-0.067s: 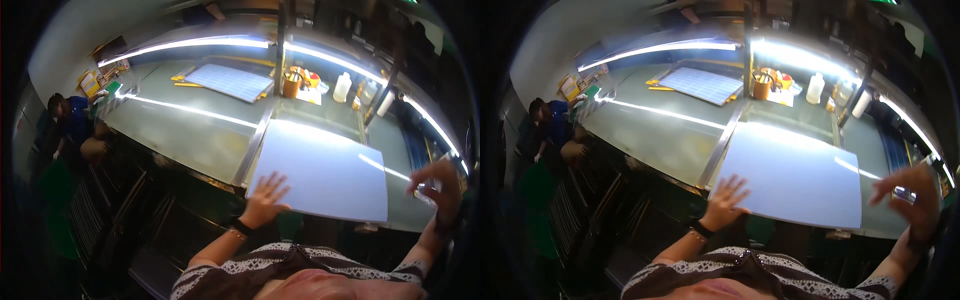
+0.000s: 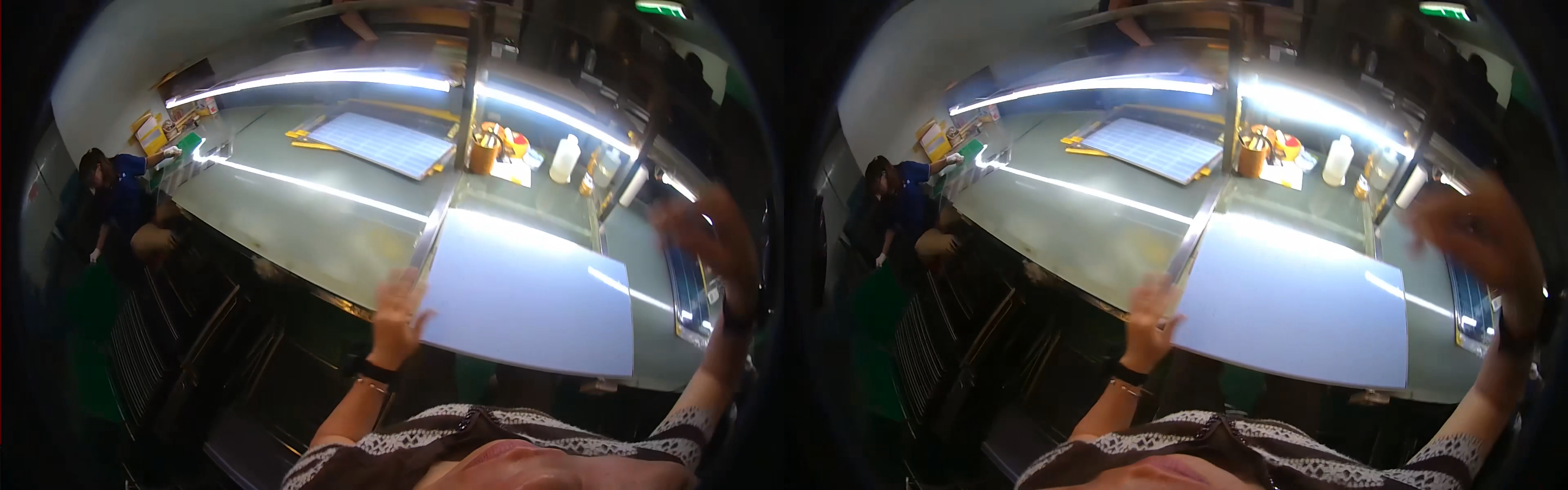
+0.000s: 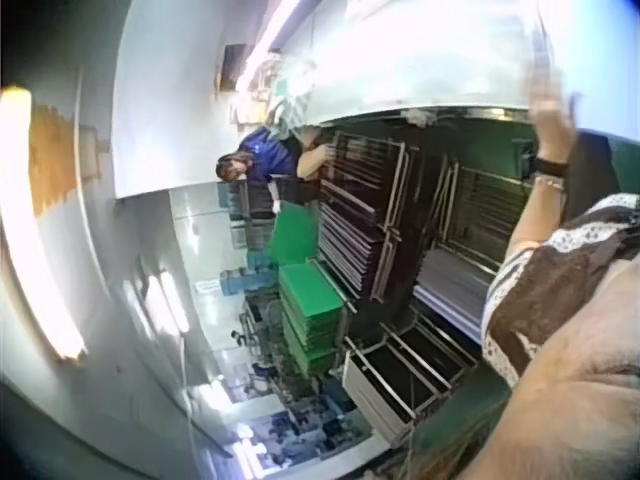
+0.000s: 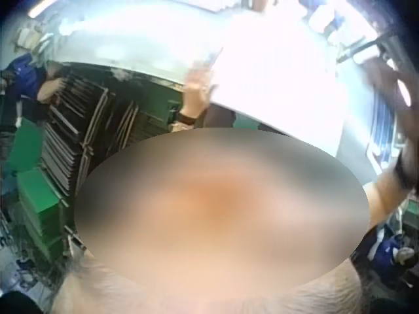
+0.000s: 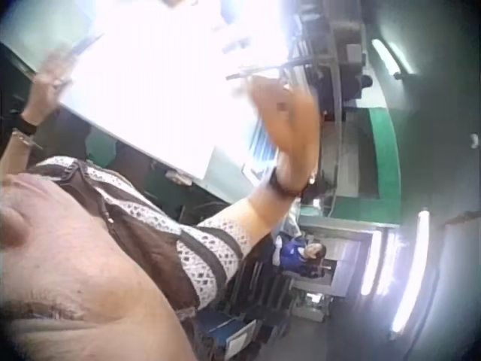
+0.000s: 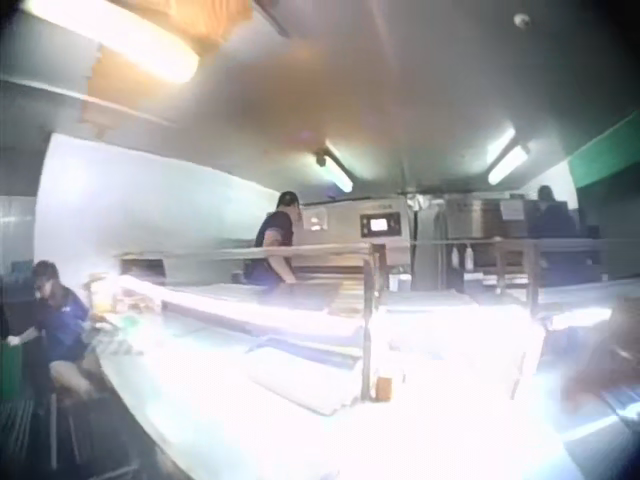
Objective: Inspecting and sorting various flat panels and sheets on a light table.
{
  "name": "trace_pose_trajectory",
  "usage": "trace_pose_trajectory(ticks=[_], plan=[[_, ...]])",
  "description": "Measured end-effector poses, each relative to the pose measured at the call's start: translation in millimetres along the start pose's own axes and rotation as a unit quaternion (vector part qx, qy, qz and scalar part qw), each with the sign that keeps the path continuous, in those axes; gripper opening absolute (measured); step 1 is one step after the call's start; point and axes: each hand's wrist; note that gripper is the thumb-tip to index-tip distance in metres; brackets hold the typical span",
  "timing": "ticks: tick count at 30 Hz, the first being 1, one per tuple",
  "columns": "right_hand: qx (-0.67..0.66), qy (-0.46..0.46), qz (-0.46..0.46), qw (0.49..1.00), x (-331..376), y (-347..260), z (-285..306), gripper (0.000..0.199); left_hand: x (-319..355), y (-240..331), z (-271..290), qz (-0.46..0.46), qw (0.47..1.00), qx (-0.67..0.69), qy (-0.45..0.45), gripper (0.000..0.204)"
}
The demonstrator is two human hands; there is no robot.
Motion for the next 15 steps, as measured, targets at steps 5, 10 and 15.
trace_pose_trajectory(ticks=[5, 10, 15], plan=[[0.064, -0.013, 0.144, 0.987, -284, 63, -103, 0.027, 13, -105, 35, 0.198, 0.938, -0.274, 0.073, 0.045], [0.276, 0.338, 0.246, 0.865, -429, 149, -225, 0.041, 5, -103, -2, 0.178, 0.950, -0.254, 0.035, 0.043], [0.192, 0.406, 0.173, 0.877, -480, 162, -267, 0.011, 2, -100, 1, 0.182, 0.955, -0.232, 0.034, 0.042]])
Point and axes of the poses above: each hand's wrist, its own x-axis away from the middle knuckle, its own z-axis out of the back of the hand, y = z × x, and after that the axes turned 4 degrees about y, right-handed
